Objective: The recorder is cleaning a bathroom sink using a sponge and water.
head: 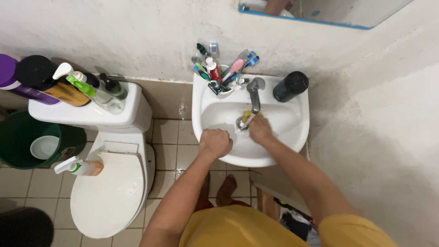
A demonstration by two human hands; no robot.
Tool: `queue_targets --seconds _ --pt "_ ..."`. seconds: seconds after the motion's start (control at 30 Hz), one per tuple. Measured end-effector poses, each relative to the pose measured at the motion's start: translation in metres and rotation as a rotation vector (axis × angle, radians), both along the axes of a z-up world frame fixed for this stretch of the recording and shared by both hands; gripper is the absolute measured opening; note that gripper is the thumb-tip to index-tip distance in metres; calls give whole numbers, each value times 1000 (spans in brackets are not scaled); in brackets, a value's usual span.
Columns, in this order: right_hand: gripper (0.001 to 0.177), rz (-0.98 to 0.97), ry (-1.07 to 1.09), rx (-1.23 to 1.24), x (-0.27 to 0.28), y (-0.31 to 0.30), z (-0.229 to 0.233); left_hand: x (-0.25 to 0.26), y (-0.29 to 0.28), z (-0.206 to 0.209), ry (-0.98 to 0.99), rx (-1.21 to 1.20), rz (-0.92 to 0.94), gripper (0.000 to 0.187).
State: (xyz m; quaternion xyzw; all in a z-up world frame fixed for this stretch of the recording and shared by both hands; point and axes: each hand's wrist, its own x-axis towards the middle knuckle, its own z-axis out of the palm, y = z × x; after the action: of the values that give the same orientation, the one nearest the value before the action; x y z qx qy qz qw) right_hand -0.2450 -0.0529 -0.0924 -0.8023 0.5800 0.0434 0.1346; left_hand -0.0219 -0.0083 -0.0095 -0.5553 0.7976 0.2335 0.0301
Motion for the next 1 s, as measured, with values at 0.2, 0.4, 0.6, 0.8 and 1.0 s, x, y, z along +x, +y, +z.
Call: queue_targets --seconds 0.2,0.4,0.6,0.8,1.0 --pt "16 56 -287 100 5 -2 -32 -2 -3 -15 19 -50 10 32" --pt "23 89 -112 112 -1 5 -96 -1 0 -16 -5 -81 -26 31" --pt "40 -117 -48 314 -14 3 -80 0 1 2 -2 -12 -12 32" --pt "76 325 -757 37 55 -1 -97 -4 -5 3 -99 74 -46 34" --pt "33 -30 411 51 -44 -35 -100 -9 -8 -11 -136 85 -54 33"
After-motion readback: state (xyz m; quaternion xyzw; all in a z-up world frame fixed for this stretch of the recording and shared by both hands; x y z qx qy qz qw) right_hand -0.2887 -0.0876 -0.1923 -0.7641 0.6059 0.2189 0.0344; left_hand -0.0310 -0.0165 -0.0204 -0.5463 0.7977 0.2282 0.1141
